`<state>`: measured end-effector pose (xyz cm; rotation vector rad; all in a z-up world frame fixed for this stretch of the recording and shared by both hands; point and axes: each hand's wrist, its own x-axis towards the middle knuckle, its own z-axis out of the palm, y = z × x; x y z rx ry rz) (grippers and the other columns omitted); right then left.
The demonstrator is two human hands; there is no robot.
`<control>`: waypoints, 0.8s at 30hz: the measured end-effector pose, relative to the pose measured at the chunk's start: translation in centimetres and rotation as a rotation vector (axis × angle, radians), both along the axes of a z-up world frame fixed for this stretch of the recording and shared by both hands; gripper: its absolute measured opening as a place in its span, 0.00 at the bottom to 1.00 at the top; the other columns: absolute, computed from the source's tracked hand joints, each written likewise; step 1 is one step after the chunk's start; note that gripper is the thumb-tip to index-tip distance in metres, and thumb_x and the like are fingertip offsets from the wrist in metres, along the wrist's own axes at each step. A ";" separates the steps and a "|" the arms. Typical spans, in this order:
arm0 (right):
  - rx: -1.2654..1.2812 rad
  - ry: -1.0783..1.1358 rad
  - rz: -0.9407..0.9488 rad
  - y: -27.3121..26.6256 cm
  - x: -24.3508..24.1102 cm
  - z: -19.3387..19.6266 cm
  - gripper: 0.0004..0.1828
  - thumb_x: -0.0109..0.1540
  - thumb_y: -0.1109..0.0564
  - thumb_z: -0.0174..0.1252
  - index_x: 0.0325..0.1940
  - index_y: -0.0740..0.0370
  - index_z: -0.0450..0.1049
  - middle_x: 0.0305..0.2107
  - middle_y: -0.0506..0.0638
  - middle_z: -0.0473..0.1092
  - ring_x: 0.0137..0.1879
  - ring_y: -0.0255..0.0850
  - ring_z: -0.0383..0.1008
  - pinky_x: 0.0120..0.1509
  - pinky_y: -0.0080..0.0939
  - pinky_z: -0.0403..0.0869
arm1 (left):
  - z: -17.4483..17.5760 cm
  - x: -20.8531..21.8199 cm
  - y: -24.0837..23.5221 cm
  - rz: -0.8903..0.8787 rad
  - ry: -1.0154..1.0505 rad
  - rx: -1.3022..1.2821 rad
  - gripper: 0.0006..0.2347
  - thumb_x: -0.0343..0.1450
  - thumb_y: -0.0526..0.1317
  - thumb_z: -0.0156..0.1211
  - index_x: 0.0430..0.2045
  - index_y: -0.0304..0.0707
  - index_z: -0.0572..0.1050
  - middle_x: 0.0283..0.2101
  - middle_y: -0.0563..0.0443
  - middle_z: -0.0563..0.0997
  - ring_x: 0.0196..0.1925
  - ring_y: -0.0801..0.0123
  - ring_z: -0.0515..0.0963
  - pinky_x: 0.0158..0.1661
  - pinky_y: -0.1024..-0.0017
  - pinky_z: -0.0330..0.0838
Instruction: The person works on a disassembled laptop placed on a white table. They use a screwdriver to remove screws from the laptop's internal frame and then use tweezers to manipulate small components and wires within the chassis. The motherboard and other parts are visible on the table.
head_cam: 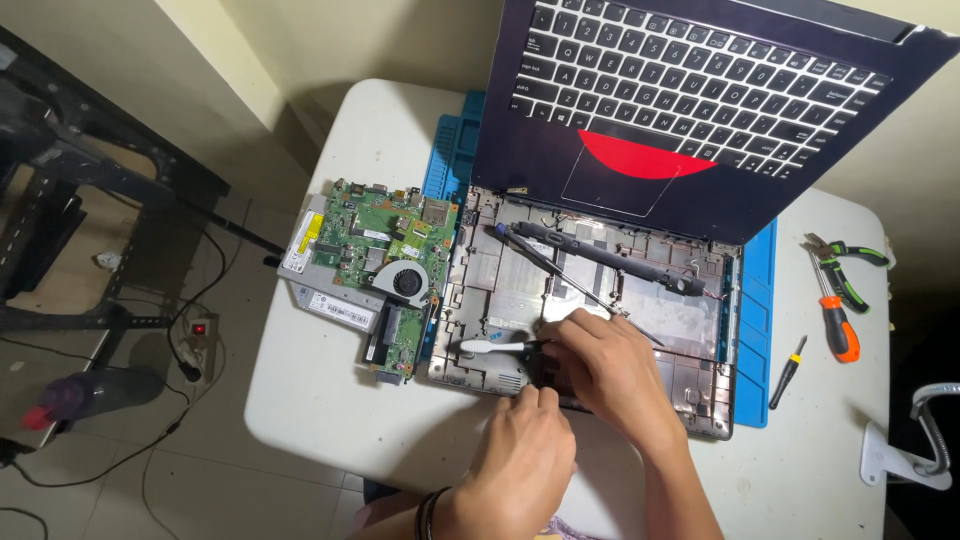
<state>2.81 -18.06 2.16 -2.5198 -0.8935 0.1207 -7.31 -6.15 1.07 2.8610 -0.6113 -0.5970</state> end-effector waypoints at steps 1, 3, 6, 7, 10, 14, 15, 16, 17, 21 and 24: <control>0.001 0.000 0.002 0.0 0.1 -0.1 0.07 0.65 0.59 0.56 0.45 0.47 0.75 0.34 0.41 0.73 0.29 0.46 0.68 0.39 0.43 0.64 | 0.1 0.0 0.1 0.002 0.000 0.001 0.17 0.74 0.51 0.59 0.42 0.35 0.81 0.40 0.44 0.75 0.43 0.55 0.71 0.36 0.61 0.68; 0.006 -0.060 -0.031 -0.2 0.1 -0.4 0.11 0.63 0.62 0.57 0.47 0.49 0.75 0.31 0.43 0.71 0.34 0.46 0.71 0.40 0.44 0.66 | 0.2 0.1 0.2 -0.005 -0.006 -0.011 0.18 0.73 0.52 0.61 0.43 0.34 0.80 0.39 0.45 0.75 0.43 0.56 0.71 0.36 0.61 0.68; -0.062 -0.190 0.020 0.8 0.1 -1.7 0.05 0.67 0.52 0.57 0.47 0.46 0.75 0.32 0.42 0.70 0.27 0.45 0.68 0.35 0.44 0.61 | 0.4 0.3 -0.2 0.024 -0.019 0.007 0.18 0.71 0.55 0.64 0.39 0.40 0.81 0.40 0.44 0.76 0.42 0.56 0.73 0.37 0.61 0.69; -0.062 -0.192 0.017 0.7 0.1 -1.5 0.05 0.67 0.52 0.57 0.47 0.46 0.75 0.32 0.42 0.70 0.27 0.45 0.68 0.35 0.44 0.61 | 0.2 0.3 -0.3 0.021 -0.021 0.008 0.18 0.71 0.55 0.64 0.39 0.40 0.81 0.40 0.44 0.76 0.42 0.56 0.73 0.37 0.61 0.69; -0.089 -0.045 0.129 0.2 0.2 -1.0 0.06 0.67 0.53 0.57 0.36 0.49 0.68 0.26 0.43 0.65 0.26 0.46 0.65 0.34 0.45 0.62 | -0.1 0.6 0.2 0.027 0.011 -0.005 0.18 0.72 0.56 0.64 0.39 0.40 0.81 0.40 0.44 0.76 0.42 0.56 0.73 0.37 0.61 0.69; -0.021 -0.061 -0.032 -1.7 0.4 -0.6 0.07 0.66 0.57 0.54 0.47 0.49 0.75 0.30 0.44 0.71 0.30 0.49 0.69 0.36 0.46 0.65 | 0.3 1.8 2.2 0.039 0.003 -0.213 0.15 0.70 0.50 0.66 0.39 0.36 0.80 0.40 0.41 0.79 0.42 0.51 0.78 0.42 0.55 0.71; -0.012 -0.091 -0.078 -2.2 0.4 -0.6 0.07 0.67 0.58 0.54 0.48 0.51 0.75 0.31 0.44 0.70 0.33 0.47 0.71 0.39 0.45 0.68 | 0.7 2.3 2.8 0.058 0.008 -0.326 0.12 0.69 0.45 0.68 0.37 0.36 0.79 0.38 0.41 0.80 0.40 0.48 0.79 0.44 0.52 0.71; -0.014 -0.092 -0.084 -2.8 0.2 -0.4 0.07 0.67 0.58 0.54 0.48 0.51 0.75 0.31 0.44 0.70 0.33 0.47 0.71 0.39 0.45 0.68 | 1.6 3.3 3.5 0.052 0.008 -0.327 0.12 0.69 0.45 0.68 0.37 0.36 0.79 0.38 0.41 0.80 0.40 0.48 0.79 0.44 0.52 0.71; -0.027 -0.053 -0.107 -3.4 0.1 -0.2 0.06 0.67 0.56 0.54 0.47 0.49 0.76 0.30 0.44 0.70 0.32 0.48 0.71 0.38 0.46 0.68 | 2.6 4.4 4.1 0.061 0.090 -0.358 0.10 0.71 0.43 0.65 0.39 0.36 0.78 0.40 0.42 0.80 0.40 0.52 0.80 0.47 0.52 0.72; 0.066 0.051 -0.263 -5.8 -0.9 0.2 0.03 0.66 0.54 0.57 0.41 0.49 0.76 0.31 0.40 0.74 0.33 0.42 0.73 0.38 0.41 0.68 | 1.6 7.4 6.1 0.117 -0.037 -0.443 0.08 0.72 0.39 0.62 0.41 0.38 0.76 0.41 0.48 0.79 0.44 0.64 0.79 0.51 0.62 0.73; 0.057 0.002 -0.296 -6.8 -1.3 -0.7 0.02 0.66 0.56 0.57 0.42 0.53 0.75 0.34 0.42 0.74 0.35 0.43 0.75 0.40 0.42 0.70 | 0.9 9.8 6.4 0.136 -0.345 -0.513 0.08 0.71 0.32 0.55 0.42 0.37 0.76 0.41 0.49 0.75 0.43 0.60 0.73 0.39 0.62 0.71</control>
